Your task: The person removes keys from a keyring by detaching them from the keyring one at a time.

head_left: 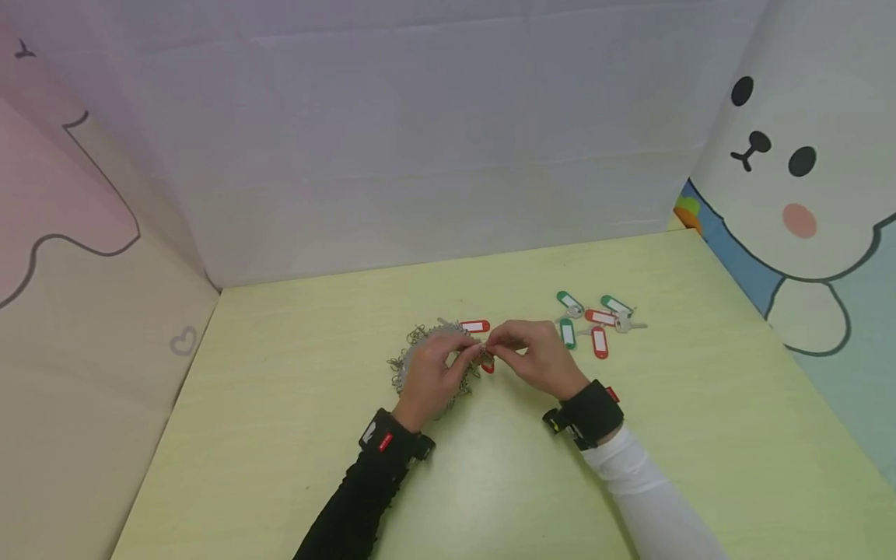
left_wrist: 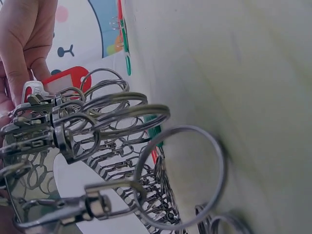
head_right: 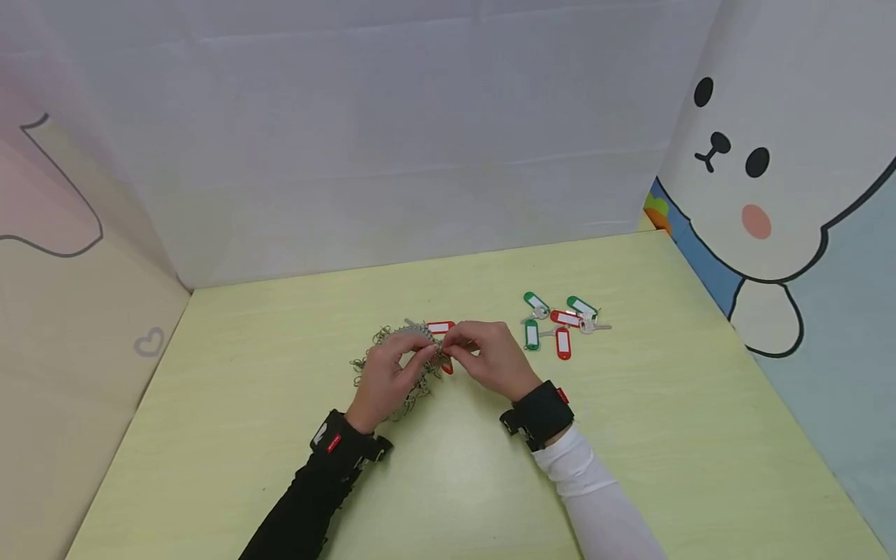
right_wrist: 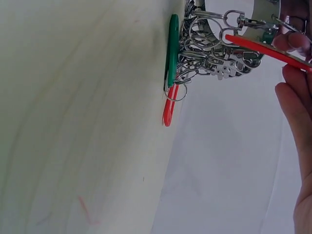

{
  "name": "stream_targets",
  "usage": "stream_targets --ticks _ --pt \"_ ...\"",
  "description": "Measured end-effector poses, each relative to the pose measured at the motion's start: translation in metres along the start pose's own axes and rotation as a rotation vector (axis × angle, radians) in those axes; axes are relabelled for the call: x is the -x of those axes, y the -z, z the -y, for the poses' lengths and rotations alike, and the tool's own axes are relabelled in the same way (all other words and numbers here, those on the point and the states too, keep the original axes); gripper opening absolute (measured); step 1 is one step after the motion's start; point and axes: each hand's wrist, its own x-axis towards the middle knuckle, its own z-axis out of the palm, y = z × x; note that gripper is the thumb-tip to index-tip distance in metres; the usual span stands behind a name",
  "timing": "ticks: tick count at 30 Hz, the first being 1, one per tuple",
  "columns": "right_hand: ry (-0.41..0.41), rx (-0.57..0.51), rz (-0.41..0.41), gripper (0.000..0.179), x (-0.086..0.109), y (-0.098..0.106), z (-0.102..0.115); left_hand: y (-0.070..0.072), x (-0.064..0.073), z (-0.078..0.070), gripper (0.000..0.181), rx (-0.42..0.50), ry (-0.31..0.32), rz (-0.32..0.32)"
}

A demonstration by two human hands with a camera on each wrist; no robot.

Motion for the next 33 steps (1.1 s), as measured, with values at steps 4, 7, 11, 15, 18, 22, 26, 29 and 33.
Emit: stream_targets --ticks 4,7,11,15,18,22,26,29,33 --pt "0.053 0.041 0.014 0.012 0.0 0.0 -0.001 0.001 0.0 0.001 0.007 0.031 0.036 0.019" --pt "0.102 0.078 0.015 0.015 0.001 0.0 -0.002 0.002 0.0 0.001 0.008 0.045 0.054 0.041" --pt "0.159 0.097 0.007 0.017 0.001 0.001 -0.001 0.002 0.0 0.003 0.009 0.078 0.064 0.065" --pt "0.149 0.041 -0.003 0.02 0.0 0.001 -0.001 0.003 0.0 0.005 0.01 0.105 0.081 0.077" --pt "0.103 -0.005 -0.011 0.021 -0.001 0.0 -0.001 0.005 -0.001 0.004 0.011 0.11 0.098 0.078" --pt "0.034 -0.05 -0.003 0.022 -0.002 0.001 0.0 0.007 -0.003 0.003 0.011 0.11 0.08 0.062" --pt "-0.013 -0.1 0.027 0.026 -0.004 0.002 0.003 0.008 -0.003 0.002 0.009 0.109 0.053 0.038" --pt "-0.05 -0.141 0.037 0.029 -0.003 0.002 0.006 0.008 -0.003 0.003 0.009 0.105 0.041 0.027" --pt "-0.093 -0.158 0.019 0.035 -0.002 -0.003 0.012 0.008 -0.003 0.004 0.008 0.098 0.035 0.024"
